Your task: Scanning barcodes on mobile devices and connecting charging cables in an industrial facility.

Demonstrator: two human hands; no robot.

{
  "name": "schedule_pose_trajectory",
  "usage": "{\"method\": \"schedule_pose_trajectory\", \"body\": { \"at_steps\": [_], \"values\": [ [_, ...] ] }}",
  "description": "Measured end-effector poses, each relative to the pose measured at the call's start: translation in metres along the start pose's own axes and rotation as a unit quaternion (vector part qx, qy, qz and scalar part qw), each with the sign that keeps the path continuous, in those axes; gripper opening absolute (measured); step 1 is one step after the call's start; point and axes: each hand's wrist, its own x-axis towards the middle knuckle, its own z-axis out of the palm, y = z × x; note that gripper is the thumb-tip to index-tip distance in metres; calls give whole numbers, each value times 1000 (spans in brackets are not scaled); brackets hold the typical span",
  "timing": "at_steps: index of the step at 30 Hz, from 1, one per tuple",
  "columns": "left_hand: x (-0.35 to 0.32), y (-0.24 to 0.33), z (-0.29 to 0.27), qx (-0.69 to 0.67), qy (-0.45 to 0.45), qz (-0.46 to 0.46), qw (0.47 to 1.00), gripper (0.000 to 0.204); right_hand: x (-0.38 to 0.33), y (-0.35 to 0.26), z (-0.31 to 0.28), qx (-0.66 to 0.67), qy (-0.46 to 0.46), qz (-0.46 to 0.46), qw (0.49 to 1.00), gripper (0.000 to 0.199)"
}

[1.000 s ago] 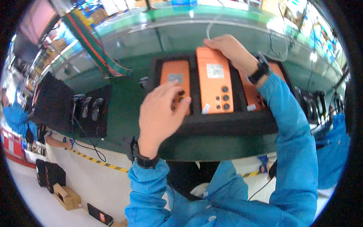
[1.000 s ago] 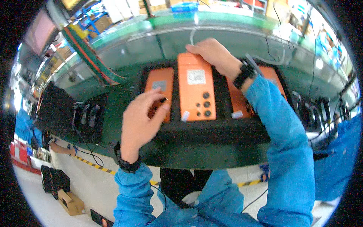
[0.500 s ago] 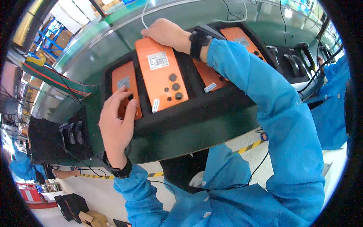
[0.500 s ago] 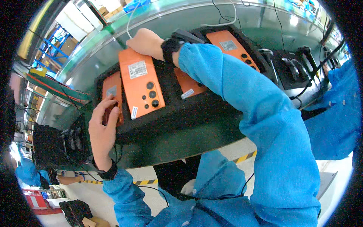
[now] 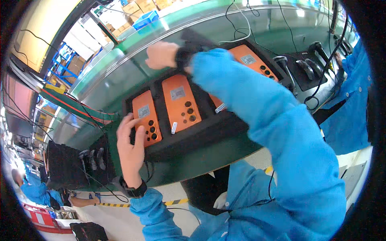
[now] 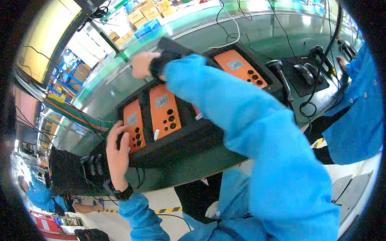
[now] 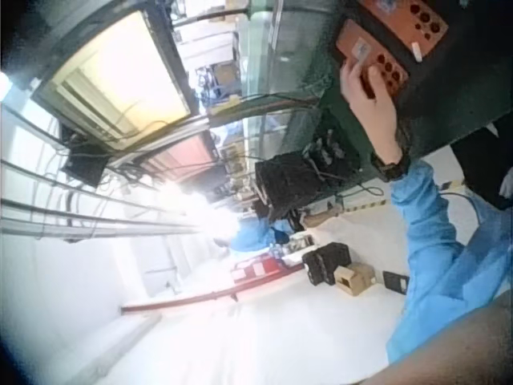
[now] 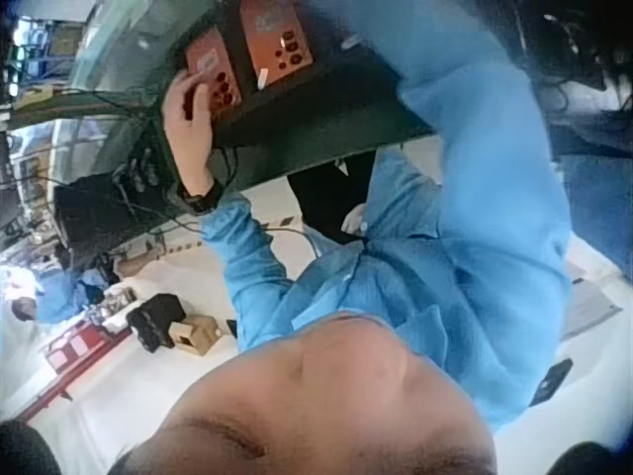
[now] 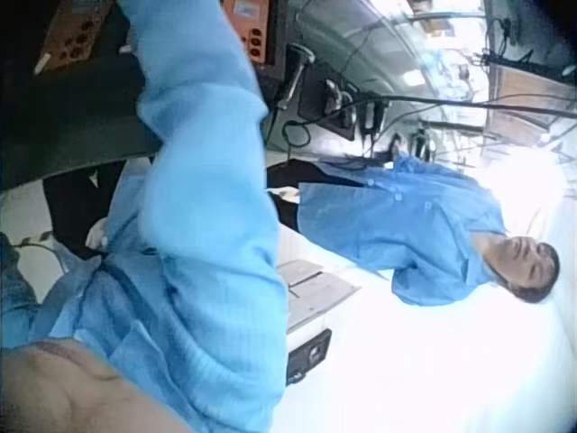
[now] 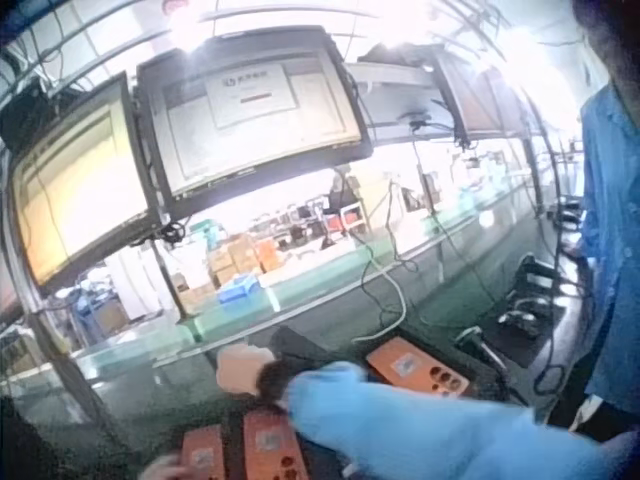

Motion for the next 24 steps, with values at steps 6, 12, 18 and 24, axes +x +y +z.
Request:
{"method": "schedule_pose_trajectory", "body": {
  "at_steps": [6, 12, 18, 24],
  "values": [
    [-52, -46, -11, -445, 93, -245, 857, 61, -191, 115, -114, 256, 252, 16, 933, 37],
    [-50, -56, 1, -637, 68, -287, 712, 58, -270, 216, -49, 699, 107, 186, 683, 43],
    [-74, -161, 25, -411, 14, -239, 880, 48, -258, 255, -3, 681, 171, 264, 661, 39],
    [-66, -163, 23, -624, 28, -341, 703, 40, -254, 201, -19, 758, 164, 286, 562, 38]
  ]
}}
